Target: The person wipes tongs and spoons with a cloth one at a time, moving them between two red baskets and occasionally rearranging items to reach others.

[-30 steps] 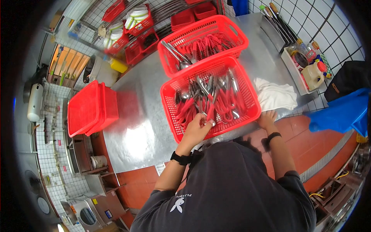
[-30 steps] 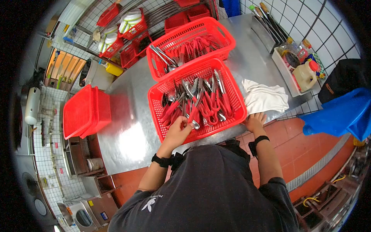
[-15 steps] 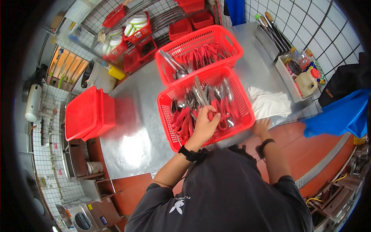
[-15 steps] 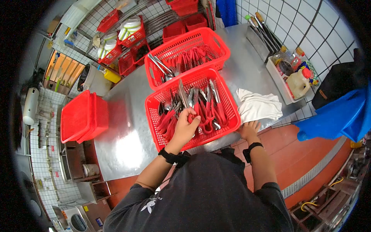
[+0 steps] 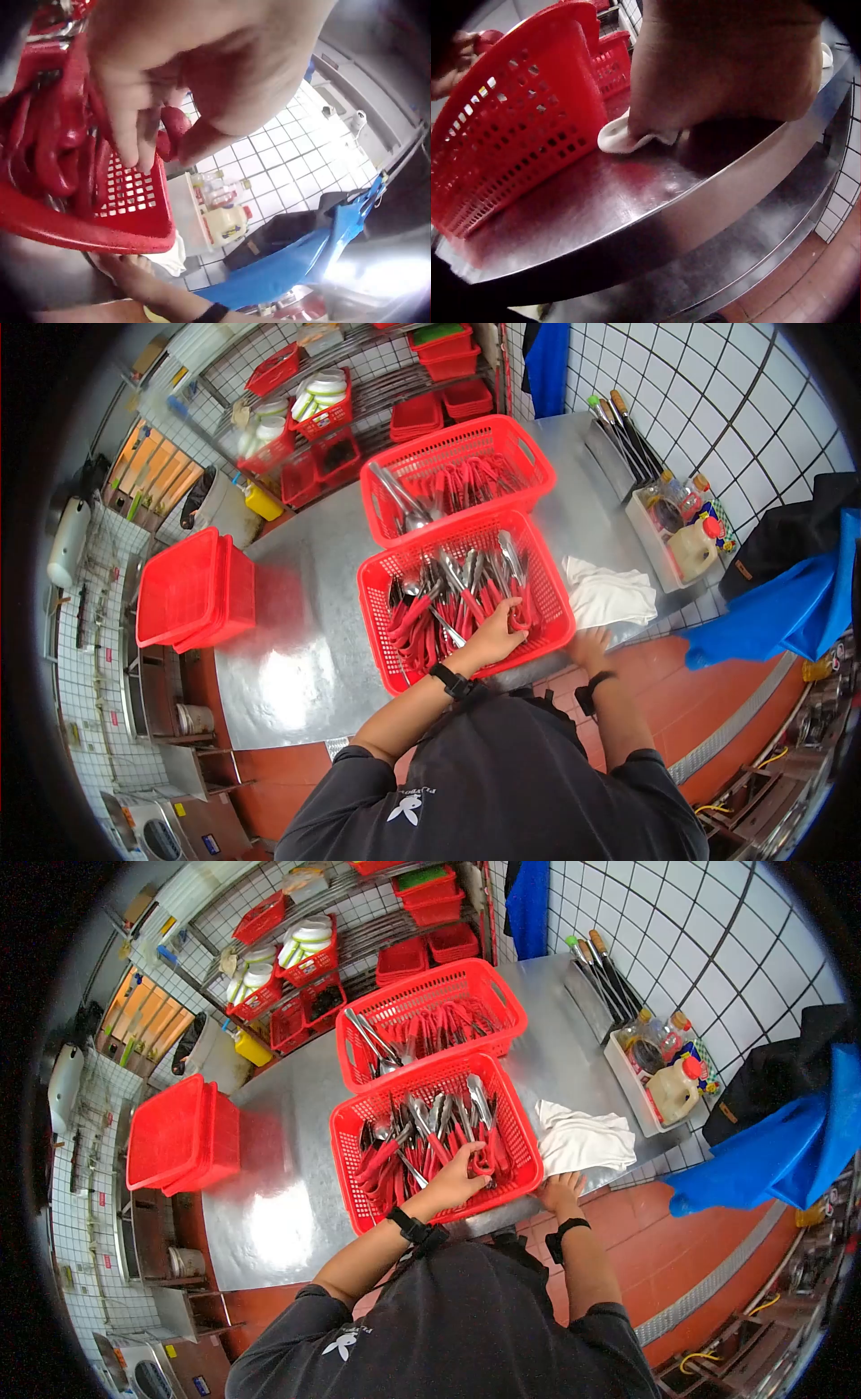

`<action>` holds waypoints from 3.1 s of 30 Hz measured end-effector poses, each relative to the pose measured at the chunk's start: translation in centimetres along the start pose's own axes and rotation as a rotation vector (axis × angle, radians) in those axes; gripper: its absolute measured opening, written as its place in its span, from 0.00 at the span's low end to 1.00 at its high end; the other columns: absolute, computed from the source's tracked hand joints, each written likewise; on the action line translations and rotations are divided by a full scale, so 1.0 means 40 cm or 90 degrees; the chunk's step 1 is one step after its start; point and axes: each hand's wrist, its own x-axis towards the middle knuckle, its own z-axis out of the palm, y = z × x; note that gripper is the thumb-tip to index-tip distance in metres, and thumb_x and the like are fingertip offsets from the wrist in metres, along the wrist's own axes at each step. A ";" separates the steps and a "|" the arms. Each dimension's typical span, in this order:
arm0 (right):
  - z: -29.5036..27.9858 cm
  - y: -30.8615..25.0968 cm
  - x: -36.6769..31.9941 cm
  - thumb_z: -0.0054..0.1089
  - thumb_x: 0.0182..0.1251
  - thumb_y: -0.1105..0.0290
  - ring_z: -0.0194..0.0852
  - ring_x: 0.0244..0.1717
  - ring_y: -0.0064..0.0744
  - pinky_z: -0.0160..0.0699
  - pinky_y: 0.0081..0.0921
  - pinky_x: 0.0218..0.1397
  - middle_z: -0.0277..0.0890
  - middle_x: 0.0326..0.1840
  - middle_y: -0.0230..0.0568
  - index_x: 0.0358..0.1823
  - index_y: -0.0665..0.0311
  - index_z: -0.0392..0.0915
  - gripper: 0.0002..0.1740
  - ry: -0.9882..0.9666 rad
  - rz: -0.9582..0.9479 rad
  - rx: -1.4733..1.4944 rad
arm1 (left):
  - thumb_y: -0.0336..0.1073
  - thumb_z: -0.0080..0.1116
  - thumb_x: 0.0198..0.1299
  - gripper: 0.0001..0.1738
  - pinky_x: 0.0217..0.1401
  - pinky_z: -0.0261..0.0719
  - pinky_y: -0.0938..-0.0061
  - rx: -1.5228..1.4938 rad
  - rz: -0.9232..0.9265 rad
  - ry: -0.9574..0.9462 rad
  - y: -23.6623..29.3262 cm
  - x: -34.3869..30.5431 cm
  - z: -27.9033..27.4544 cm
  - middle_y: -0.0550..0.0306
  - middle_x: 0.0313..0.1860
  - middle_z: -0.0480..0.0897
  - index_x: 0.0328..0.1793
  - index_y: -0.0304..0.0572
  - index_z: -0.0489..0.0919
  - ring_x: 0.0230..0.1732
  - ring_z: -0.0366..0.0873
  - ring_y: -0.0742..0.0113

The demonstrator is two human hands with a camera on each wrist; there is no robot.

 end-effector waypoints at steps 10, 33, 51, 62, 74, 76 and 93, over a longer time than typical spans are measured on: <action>0.004 -0.003 0.001 0.45 0.61 0.29 0.30 0.79 0.68 0.22 0.66 0.75 0.47 0.77 0.63 0.72 0.61 0.61 0.49 -0.033 0.013 -0.018 | 0.44 0.61 0.61 0.28 0.53 0.75 0.60 0.191 -0.011 0.054 0.077 0.002 -0.040 0.40 0.47 0.80 0.64 0.42 0.69 0.50 0.78 0.45; -0.011 -0.003 -0.008 0.41 0.65 0.32 0.25 0.80 0.66 0.15 0.65 0.75 0.42 0.78 0.64 0.74 0.63 0.57 0.48 -0.059 0.013 -0.012 | 0.43 0.68 0.50 0.15 0.48 0.74 0.63 0.319 0.225 0.051 0.101 0.080 -0.024 0.49 0.40 0.74 0.27 0.40 0.79 0.45 0.74 0.51; -0.014 -0.005 -0.002 0.46 0.64 0.33 0.21 0.80 0.67 0.14 0.63 0.76 0.37 0.80 0.63 0.76 0.63 0.52 0.49 -0.093 0.043 -0.016 | 0.34 0.60 0.57 0.08 0.50 0.74 0.61 0.153 0.147 0.113 -0.027 -0.220 -0.180 0.49 0.40 0.77 0.40 0.39 0.77 0.45 0.76 0.49; -0.097 0.056 0.017 0.56 0.59 0.69 0.70 0.57 0.63 0.72 0.43 0.56 0.73 0.54 0.67 0.49 0.73 0.75 0.19 0.212 0.012 0.208 | 0.31 0.59 0.60 0.07 0.47 0.75 0.70 -0.020 -0.040 0.207 -0.050 -0.401 -0.353 0.51 0.35 0.80 0.41 0.35 0.77 0.40 0.79 0.60; -0.460 -0.241 -0.120 0.57 0.59 0.58 0.78 0.52 0.57 0.74 0.42 0.57 0.79 0.49 0.58 0.52 0.66 0.78 0.24 0.363 0.033 0.119 | 0.33 0.59 0.59 0.05 0.55 0.69 0.64 0.013 0.070 0.197 -0.189 -0.455 -0.351 0.54 0.40 0.81 0.39 0.41 0.79 0.47 0.77 0.54; -0.466 -0.355 -0.156 0.60 0.59 0.52 0.76 0.55 0.57 0.73 0.42 0.58 0.77 0.54 0.59 0.54 0.67 0.77 0.29 0.318 -0.021 0.150 | 0.34 0.59 0.59 0.05 0.55 0.66 0.64 0.040 0.138 0.183 -0.190 -0.438 -0.338 0.56 0.39 0.82 0.39 0.43 0.78 0.45 0.77 0.57; -0.448 -0.443 -0.185 0.58 0.57 0.44 0.82 0.44 0.54 0.79 0.46 0.49 0.82 0.39 0.56 0.46 0.63 0.82 0.29 0.085 -0.001 -0.078 | 0.34 0.63 0.51 0.05 0.50 0.62 0.65 0.168 0.257 0.190 -0.220 -0.370 -0.273 0.64 0.33 0.80 0.33 0.48 0.77 0.37 0.76 0.66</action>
